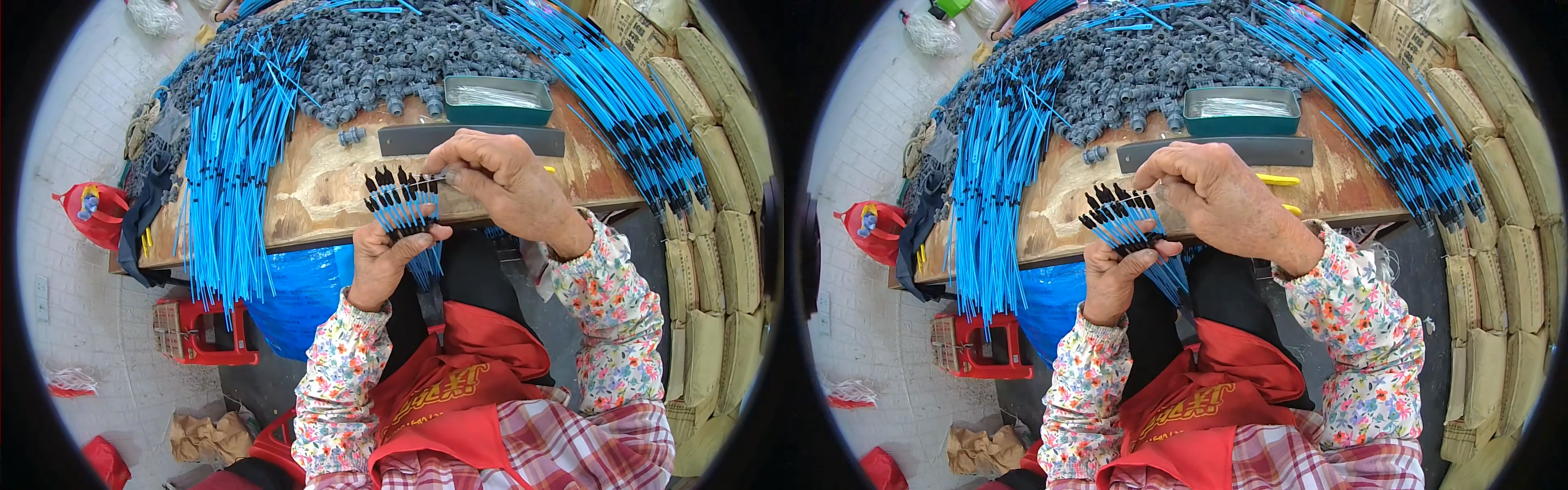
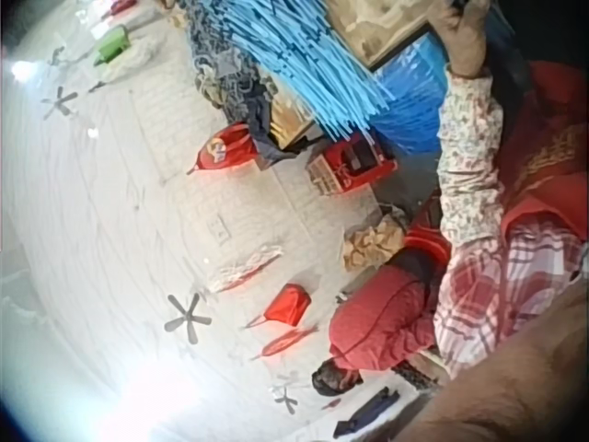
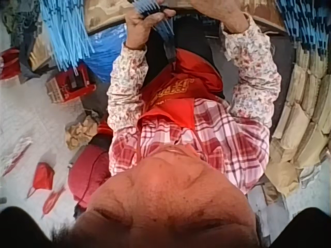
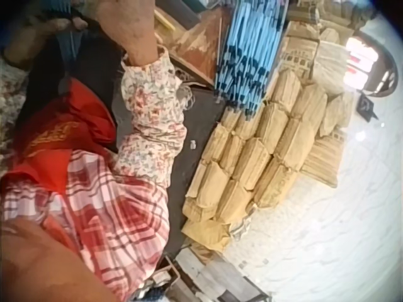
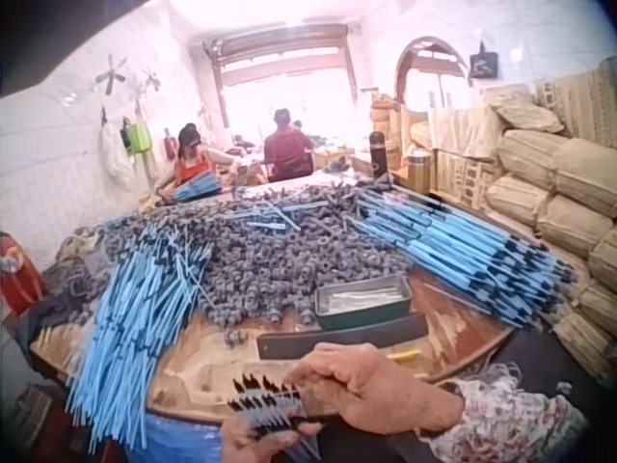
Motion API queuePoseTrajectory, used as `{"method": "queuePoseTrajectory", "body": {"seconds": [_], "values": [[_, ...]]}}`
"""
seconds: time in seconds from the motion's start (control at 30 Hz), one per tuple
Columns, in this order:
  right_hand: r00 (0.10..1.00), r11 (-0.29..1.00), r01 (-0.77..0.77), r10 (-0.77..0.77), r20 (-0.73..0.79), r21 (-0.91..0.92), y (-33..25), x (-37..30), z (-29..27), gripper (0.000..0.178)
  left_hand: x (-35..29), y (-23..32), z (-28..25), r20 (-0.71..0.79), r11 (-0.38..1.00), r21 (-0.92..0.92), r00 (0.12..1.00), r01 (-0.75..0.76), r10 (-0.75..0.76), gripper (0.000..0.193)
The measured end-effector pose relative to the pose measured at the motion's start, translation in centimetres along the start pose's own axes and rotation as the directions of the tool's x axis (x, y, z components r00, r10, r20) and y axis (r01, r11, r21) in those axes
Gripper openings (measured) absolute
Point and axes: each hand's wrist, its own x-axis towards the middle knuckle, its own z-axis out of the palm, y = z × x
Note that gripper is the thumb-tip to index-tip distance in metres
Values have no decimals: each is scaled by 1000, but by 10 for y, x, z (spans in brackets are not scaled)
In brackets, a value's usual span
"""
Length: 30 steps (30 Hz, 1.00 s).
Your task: Assembling blue plastic ribs into a central hub using pliers on a factory workbench.
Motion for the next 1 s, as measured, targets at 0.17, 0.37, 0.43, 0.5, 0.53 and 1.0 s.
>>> {"method": "queuePoseTrajectory", "body": {"seconds": [0.17,0.37,0.43,0.5,0.53,1.0], "values": [[995,990,90,-85,46,-109,1,-3,1,26,-1,2,-5,65,1000,-13,998,24,-23,32],[996,995,86,-85,20,-50,2,-1,3,24,-1,3,-7,73,1000,-15,997,26,-25,31],[1000,999,-1,2,-23,54,0,-2,7,22,-1,3,-7,68,999,-21,997,26,-25,30],[992,982,-122,124,-7,143,-2,-4,9,21,-1,3,-7,67,1000,-17,997,26,-25,30],[984,967,-177,179,8,181,-2,-5,9,20,-1,3,-7,66,1000,-10,997,25,-25,30],[960,847,-278,261,102,454,0,-7,11,15,-5,-1,-4,20,998,63,1000,0,-2,29]]}}
